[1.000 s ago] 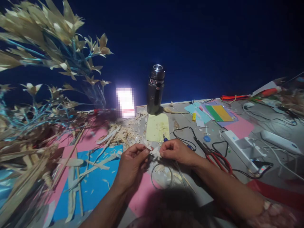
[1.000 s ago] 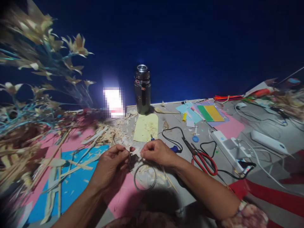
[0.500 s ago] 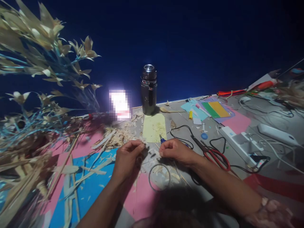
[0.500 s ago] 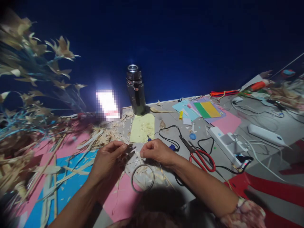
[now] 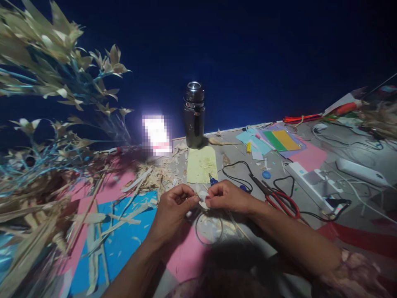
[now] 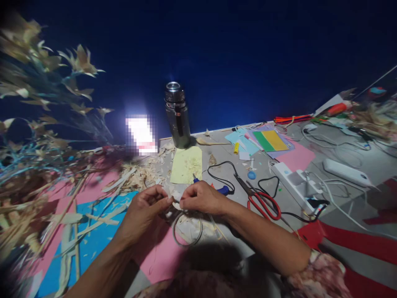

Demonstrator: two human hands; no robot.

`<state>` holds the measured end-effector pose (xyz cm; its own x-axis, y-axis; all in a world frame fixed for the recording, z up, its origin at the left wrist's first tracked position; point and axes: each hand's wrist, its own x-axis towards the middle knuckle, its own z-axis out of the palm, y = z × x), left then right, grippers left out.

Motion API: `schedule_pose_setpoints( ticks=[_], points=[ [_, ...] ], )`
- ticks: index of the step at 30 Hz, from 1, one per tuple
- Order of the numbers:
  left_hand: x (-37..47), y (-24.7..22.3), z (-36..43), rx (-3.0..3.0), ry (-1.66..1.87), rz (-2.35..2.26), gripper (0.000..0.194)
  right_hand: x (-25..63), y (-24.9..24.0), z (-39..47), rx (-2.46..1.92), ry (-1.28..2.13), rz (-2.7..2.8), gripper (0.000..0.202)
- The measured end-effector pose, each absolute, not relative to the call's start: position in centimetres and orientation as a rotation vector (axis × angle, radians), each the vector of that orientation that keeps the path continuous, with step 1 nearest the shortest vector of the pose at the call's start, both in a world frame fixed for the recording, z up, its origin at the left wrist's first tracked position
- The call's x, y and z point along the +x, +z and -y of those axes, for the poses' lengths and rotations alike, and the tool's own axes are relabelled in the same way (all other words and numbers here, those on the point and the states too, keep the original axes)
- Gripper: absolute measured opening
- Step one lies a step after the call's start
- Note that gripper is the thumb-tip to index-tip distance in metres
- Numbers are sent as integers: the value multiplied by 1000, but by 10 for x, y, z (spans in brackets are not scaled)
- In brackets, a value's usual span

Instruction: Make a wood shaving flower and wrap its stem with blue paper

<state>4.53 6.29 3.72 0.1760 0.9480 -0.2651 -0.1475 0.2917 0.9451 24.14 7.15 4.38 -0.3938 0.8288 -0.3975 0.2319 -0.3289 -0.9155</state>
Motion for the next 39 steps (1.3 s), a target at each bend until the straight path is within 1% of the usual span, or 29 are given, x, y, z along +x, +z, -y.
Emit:
schedule_pose_setpoints(
  ticks=[4,8,14,17,20,25,28,30,34,39],
  points=[
    [42,37,-62,1022,976,-1105,21,242,44,-70,-1345,1815,1424,17],
    [36,37,-64,958,1047,-1139,25,243,45,-68,-1355,1811,1363,18],
    [25,29,-70,940,1147,-1254,22,241,45,-65,-1324,1832,1218,20],
    [25,24,-70,772,1205,-1154,26,240,43,-65,-1285,1855,1174,18],
    [28,23,-68,624,1179,-1037,29,238,39,-64,-1233,1856,1141,17],
    [32,18,-60,578,1165,-1015,27,235,35,-63,-1222,1773,1117,19],
    [31,17,-55,739,1187,-1065,18,234,39,-63,-1237,1697,1140,18],
    [29,17,-54,925,1258,-1104,10,234,44,-63,-1254,1640,1199,13],
    [27,20,-53,1240,1391,-1091,11,234,57,-62,-1248,1569,1317,5],
    [28,21,-55,1366,1464,-936,15,231,70,-64,-1229,1573,1336,11]
  ],
)
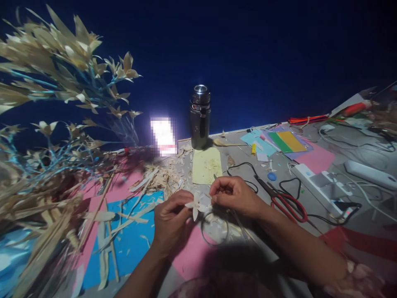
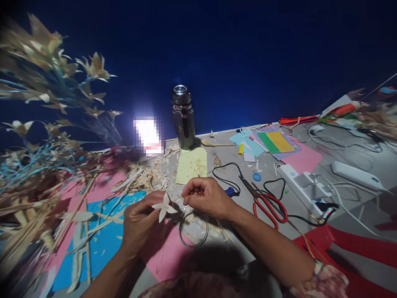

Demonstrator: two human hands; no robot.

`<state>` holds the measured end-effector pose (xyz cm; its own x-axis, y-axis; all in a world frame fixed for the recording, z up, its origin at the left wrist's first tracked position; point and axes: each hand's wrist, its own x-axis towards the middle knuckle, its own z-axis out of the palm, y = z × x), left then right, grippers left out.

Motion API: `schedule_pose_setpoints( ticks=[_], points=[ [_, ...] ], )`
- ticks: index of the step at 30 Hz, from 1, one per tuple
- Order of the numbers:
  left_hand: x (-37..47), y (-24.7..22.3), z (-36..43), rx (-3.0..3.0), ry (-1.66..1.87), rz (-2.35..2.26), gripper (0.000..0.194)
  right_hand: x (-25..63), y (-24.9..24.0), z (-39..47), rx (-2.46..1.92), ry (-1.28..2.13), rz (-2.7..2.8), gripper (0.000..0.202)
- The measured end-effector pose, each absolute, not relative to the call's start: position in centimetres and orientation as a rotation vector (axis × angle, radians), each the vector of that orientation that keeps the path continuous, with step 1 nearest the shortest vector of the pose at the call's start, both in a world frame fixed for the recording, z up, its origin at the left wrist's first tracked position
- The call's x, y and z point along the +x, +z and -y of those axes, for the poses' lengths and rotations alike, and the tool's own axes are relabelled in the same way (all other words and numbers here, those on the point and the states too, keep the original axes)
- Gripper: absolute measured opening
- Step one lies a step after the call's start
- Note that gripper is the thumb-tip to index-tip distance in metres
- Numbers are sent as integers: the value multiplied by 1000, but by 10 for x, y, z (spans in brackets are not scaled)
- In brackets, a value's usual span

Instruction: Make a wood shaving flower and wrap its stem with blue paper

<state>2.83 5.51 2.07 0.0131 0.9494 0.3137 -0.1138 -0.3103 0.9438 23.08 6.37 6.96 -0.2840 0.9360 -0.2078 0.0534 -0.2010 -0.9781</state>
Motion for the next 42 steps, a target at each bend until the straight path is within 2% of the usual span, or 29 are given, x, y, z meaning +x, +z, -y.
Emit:
schedule_pose_setpoints(
  ticks=[14,19,24,29,42],
  points=[
    [24,25,-57,1696,1535,-856,15,235,75,-80,-1200,1916,1353,12],
    [17,25,-59,1966,1502,-762,17,237,84,-86,-1304,1926,1446,16],
    [10,37,-52,2241,1477,-753,28,238,87,-86,-1322,1929,1429,14],
    [10,47,-46,2449,1444,-719,24,237,92,-81,-1253,1927,1404,12],
    [10,39,-32,2436,1410,-830,24,246,111,-70,-1166,1709,1793,11]
  ],
)
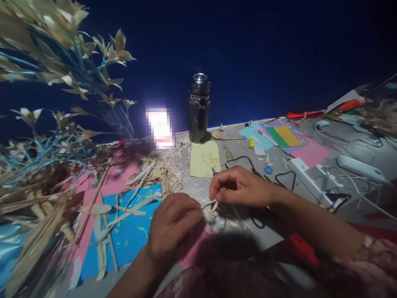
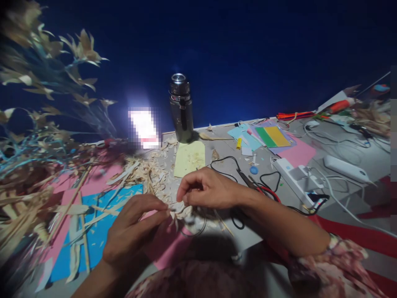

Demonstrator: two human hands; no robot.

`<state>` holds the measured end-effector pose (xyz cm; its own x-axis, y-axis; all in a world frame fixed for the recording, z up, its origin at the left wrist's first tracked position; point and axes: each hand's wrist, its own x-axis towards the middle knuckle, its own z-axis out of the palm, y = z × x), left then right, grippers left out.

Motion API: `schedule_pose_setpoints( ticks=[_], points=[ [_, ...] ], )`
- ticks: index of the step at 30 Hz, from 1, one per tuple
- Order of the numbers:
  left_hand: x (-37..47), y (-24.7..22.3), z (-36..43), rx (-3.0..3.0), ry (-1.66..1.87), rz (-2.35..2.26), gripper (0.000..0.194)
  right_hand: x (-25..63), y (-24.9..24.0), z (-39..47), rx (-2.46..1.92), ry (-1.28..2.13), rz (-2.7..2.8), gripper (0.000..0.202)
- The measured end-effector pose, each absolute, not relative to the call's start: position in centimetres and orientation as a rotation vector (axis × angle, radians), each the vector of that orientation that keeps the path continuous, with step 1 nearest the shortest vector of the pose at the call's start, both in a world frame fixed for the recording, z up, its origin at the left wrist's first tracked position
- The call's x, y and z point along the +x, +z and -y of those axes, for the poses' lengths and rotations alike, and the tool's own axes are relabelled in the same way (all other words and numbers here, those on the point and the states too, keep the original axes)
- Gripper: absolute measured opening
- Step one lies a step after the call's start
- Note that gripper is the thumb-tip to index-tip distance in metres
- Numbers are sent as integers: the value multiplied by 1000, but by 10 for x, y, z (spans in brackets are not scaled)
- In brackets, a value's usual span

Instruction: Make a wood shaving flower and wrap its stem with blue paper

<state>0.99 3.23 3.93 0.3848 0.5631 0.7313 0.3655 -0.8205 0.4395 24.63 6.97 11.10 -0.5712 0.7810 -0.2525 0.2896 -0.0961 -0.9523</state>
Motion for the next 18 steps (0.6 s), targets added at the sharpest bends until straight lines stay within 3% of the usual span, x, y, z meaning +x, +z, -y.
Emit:
schedule_pose_setpoints(
  ticks=[6,13,18],
  points=[
    [7,42,-32,2503,1329,-808,22,253,126,-65,-1200,1426,1896,14],
    [11,49,-29,2457,1354,-720,31,249,129,-62,-1090,1286,2237,25],
    [14,50,-27,2365,1383,-735,36,252,133,-64,-1130,1305,2141,19]
  ],
)
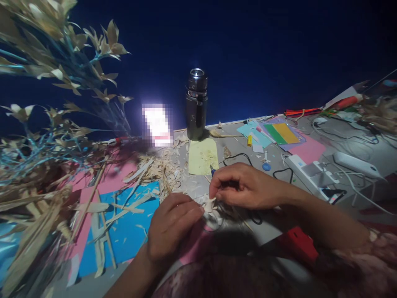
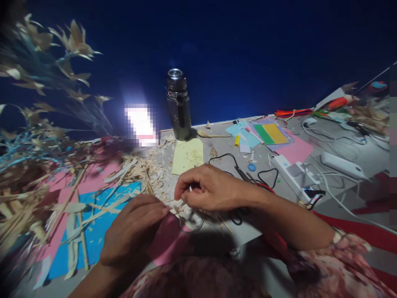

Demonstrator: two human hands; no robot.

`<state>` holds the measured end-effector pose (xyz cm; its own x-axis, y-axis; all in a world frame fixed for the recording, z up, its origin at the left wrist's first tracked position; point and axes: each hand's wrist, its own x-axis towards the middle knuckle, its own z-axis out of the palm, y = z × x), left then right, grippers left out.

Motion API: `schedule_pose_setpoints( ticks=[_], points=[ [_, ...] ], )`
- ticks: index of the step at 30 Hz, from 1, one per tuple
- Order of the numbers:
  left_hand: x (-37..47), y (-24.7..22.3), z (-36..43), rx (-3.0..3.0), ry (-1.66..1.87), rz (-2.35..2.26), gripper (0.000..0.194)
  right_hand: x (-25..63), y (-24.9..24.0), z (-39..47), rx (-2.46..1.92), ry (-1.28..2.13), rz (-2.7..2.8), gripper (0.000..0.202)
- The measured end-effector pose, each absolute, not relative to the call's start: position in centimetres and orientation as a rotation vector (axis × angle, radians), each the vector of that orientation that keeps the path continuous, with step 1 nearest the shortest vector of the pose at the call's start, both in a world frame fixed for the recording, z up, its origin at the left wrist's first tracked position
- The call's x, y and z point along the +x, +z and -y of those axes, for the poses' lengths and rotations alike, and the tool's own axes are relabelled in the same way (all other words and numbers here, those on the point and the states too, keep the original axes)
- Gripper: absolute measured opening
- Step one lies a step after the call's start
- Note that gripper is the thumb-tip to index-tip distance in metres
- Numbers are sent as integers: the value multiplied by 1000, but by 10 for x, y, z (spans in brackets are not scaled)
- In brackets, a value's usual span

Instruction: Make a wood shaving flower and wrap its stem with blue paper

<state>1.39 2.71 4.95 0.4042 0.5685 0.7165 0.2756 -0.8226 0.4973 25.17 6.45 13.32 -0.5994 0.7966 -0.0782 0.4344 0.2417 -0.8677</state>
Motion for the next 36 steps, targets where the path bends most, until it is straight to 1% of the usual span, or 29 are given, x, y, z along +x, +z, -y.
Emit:
schedule_pose_setpoints(
  ticks=[2,4,6,8,12,14,17,21,24,26,28,31,33,36],
  points=[
    [15,49,-29,2281,1419,-710,35,256,133,-70,-1179,1335,1928,14],
    [16,47,-32,2054,1483,-769,31,259,128,-78,-1202,1359,1703,10],
    [17,43,-35,1700,1495,-889,22,259,118,-84,-1221,1397,1538,10],
    [18,38,-38,1308,1435,-966,11,254,104,-86,-1248,1478,1403,11],
    [24,31,-43,772,1302,-928,21,236,80,-81,-1155,1806,1117,12],
    [28,30,-43,657,1262,-859,25,228,73,-77,-1054,1938,1000,16],
    [33,31,-42,572,1239,-770,28,220,69,-73,-951,1996,894,21],
    [33,27,-42,583,1216,-722,26,214,64,-70,-890,1999,806,27],
    [28,23,-46,741,1248,-714,21,211,60,-66,-889,1952,772,32],
    [23,21,-48,970,1309,-714,16,210,58,-61,-906,1847,821,31],
    [18,23,-51,1270,1369,-705,14,210,57,-56,-930,1665,961,25],
    [12,28,-51,1636,1409,-672,23,213,58,-48,-961,1430,1149,17],
    [11,33,-49,1767,1415,-630,27,215,58,-45,-975,1393,1171,15],
    [11,38,-48,1886,1394,-562,27,214,55,-42,-966,1419,1133,19]
  ],
)
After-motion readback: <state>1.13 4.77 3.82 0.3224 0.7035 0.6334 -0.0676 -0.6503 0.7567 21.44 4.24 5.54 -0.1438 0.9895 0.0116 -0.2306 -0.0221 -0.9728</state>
